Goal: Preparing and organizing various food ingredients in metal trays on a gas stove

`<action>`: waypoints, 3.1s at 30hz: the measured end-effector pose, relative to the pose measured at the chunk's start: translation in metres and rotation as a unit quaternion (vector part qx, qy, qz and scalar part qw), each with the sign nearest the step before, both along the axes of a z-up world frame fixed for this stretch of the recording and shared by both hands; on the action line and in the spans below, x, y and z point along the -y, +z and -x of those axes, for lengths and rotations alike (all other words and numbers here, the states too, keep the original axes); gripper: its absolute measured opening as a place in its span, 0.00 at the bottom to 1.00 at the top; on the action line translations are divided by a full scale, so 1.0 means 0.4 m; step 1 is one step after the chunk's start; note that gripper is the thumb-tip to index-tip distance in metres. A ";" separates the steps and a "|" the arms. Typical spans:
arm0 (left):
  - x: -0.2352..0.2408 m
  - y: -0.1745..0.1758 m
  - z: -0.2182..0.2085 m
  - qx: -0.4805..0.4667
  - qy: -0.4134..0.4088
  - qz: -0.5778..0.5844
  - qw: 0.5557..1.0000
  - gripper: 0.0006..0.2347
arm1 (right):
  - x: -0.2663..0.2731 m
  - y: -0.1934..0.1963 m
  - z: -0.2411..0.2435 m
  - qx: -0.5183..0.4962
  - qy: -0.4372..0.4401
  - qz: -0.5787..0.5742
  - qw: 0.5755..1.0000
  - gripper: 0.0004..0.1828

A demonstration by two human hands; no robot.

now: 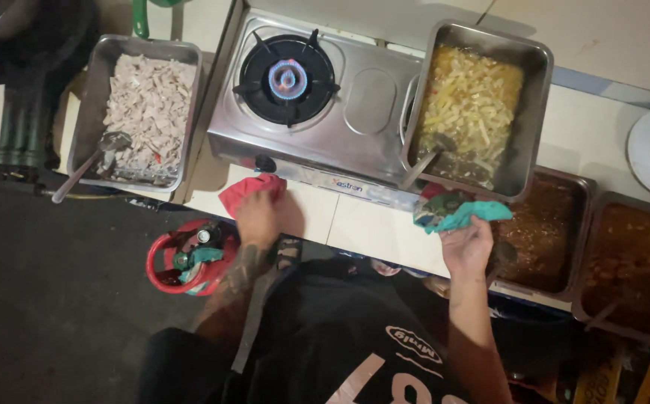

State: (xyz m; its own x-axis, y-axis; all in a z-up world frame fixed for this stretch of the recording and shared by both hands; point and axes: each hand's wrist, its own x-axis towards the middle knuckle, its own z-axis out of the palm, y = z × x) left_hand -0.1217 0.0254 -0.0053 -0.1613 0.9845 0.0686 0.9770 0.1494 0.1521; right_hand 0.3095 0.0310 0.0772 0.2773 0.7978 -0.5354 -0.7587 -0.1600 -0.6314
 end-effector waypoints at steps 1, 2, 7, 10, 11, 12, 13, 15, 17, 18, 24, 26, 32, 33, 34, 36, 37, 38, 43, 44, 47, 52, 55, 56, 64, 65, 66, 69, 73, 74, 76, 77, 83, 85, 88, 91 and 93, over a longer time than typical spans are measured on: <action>0.009 -0.007 0.003 0.003 -0.003 0.001 1.000 0.09 | 0.014 -0.005 0.014 0.003 -0.003 0.001 1.000 0.06; 0.018 -0.013 0.008 -0.005 0.015 0.001 1.000 0.13 | 0.029 -0.009 0.029 0.013 0.007 0.010 1.000 0.06; 0.003 -0.196 0.036 -0.013 -0.051 -0.085 0.995 0.05 | 0.102 -0.183 0.055 0.060 0.044 0.042 0.996 0.06; -0.001 -0.139 0.020 0.030 -0.116 -0.073 0.990 0.05 | 0.141 -0.307 0.079 0.107 0.096 0.065 0.987 0.05; -0.006 -0.115 0.014 0.081 -0.140 0.013 0.987 0.06 | 0.139 -0.292 0.108 0.167 0.098 0.060 0.979 0.10; -0.013 -0.092 0.006 0.131 -0.163 0.100 0.973 0.08 | 0.135 -0.277 0.137 0.227 0.099 0.055 0.967 0.15; -0.026 0.011 -0.015 0.132 -0.170 0.101 0.971 0.08 | 0.126 -0.266 0.147 0.228 0.092 0.056 0.968 0.15; -0.046 0.212 -0.064 0.204 -0.174 0.138 0.954 0.19 | 0.116 -0.243 0.159 0.434 0.196 0.065 0.877 0.20; -0.125 0.230 -0.115 0.215 -0.188 0.081 0.955 0.15 | 0.097 -0.195 0.206 0.519 0.225 0.077 0.821 0.21; -0.163 0.240 -0.141 0.224 -0.195 0.022 0.955 0.13 | 0.085 -0.172 0.231 0.596 0.260 0.082 0.755 0.21; -0.478 0.095 -0.336 0.105 -0.236 -0.136 0.956 0.12 | 0.065 -0.273 0.282 0.767 0.316 0.032 0.557 0.22; -0.529 0.054 -0.366 0.079 -0.251 -0.148 0.953 0.13 | 0.069 -0.273 0.292 0.771 0.360 0.014 0.525 0.24; -0.440 0.030 -0.333 0.043 -0.255 -0.173 0.950 0.09 | 0.096 -0.383 0.330 0.782 0.370 -0.039 0.501 0.18; -0.387 0.042 -0.324 0.046 -0.222 -0.163 0.960 0.08 | 0.095 -0.409 0.318 0.782 0.344 -0.053 0.517 0.15; -0.313 0.108 -0.277 0.048 -0.228 -0.166 0.958 0.08 | 0.108 -0.388 0.312 0.784 0.338 -0.049 0.518 0.15; -0.182 0.237 -0.168 0.069 -0.386 -0.027 0.919 0.15 | 0.126 -0.351 0.314 0.740 0.325 0.051 0.587 0.15; -0.157 0.162 -0.134 0.070 -0.393 -0.024 0.917 0.15 | 0.128 -0.360 0.309 0.739 0.322 0.058 0.589 0.15; -0.133 0.085 -0.098 0.055 -0.374 -0.018 0.926 0.13 | 0.130 -0.370 0.306 0.713 0.297 0.077 0.631 0.15; -0.067 -0.003 -0.048 0.037 -0.292 0.059 0.954 0.21 | 0.136 -0.270 0.356 0.498 0.257 0.231 0.796 0.21; -0.062 0.022 -0.065 0.071 -0.287 0.025 0.955 0.22 | 0.139 -0.269 0.366 0.427 0.180 0.217 0.859 0.25; -0.059 0.069 -0.123 0.167 -0.271 0.050 0.947 0.21 | 0.106 -0.266 0.377 0.229 0.010 0.169 0.959 0.23; -0.049 0.184 -0.214 0.278 -0.264 0.161 0.910 0.18 | 0.110 -0.236 0.357 0.030 -0.126 0.108 0.986 0.06; -0.048 0.263 -0.275 0.332 -0.305 0.179 0.874 0.18 | 0.126 -0.252 0.318 0.142 -0.242 0.098 0.955 0.10; -0.051 0.282 -0.302 0.383 -0.293 0.188 0.856 0.17 | 0.119 -0.233 0.323 0.172 -0.182 0.084 0.964 0.09; -0.038 0.258 -0.433 0.367 -0.393 0.249 0.806 0.14 | 0.182 -0.117 0.285 0.256 -0.009 0.063 0.964 0.07; -0.039 0.244 -0.439 0.350 -0.431 0.230 0.799 0.17 | 0.189 -0.115 0.284 0.220 -0.020 0.045 0.974 0.08; -0.043 0.229 -0.443 0.334 -0.469 0.210 0.791 0.20 | 0.193 -0.114 0.285 0.184 -0.032 0.025 0.982 0.11; -0.051 0.244 -0.472 0.315 -0.521 0.203 0.767 0.18 | 0.213 -0.050 0.283 0.109 -0.096 0.020 0.989 0.09; -0.068 0.260 -0.494 0.295 -0.571 0.218 0.735 0.13 | 0.234 -0.008 0.263 0.174 -0.055 0.021 0.983 0.13; -0.069 0.264 -0.494 0.269 -0.575 0.210 0.743 0.15 | 0.232 -0.030 0.263 0.173 -0.064 0.047 0.982 0.12; -0.079 0.257 -0.491 0.243 -0.577 0.202 0.753 0.18 | 0.229 -0.042 0.258 0.171 -0.072 0.070 0.980 0.11; -0.087 0.242 -0.491 0.247 -0.589 0.186 0.747 0.18 | 0.232 -0.034 0.253 0.173 -0.052 0.058 0.982 0.14; -0.091 0.264 -0.486 0.260 -0.588 0.164 0.748 0.16 | 0.213 -0.017 0.246 0.175 -0.033 0.063 0.982 0.23; -0.090 0.259 -0.481 0.258 -0.584 0.154 0.754 0.19 | 0.204 -0.032 0.255 0.202 -0.031 0.040 0.978 0.19; -0.082 0.258 -0.476 0.271 -0.583 0.153 0.751 0.18 | 0.200 -0.018 0.272 0.138 -0.064 0.058 0.987 0.18; -0.049 0.251 -0.469 0.239 -0.543 0.147 0.791 0.16 | 0.220 -0.037 0.291 0.129 -0.049 0.049 0.989 0.17; -0.025 0.251 -0.485 0.251 -0.597 0.083 0.758 0.16 | 0.219 -0.121 0.297 0.000 -0.140 0.115 0.983 0.09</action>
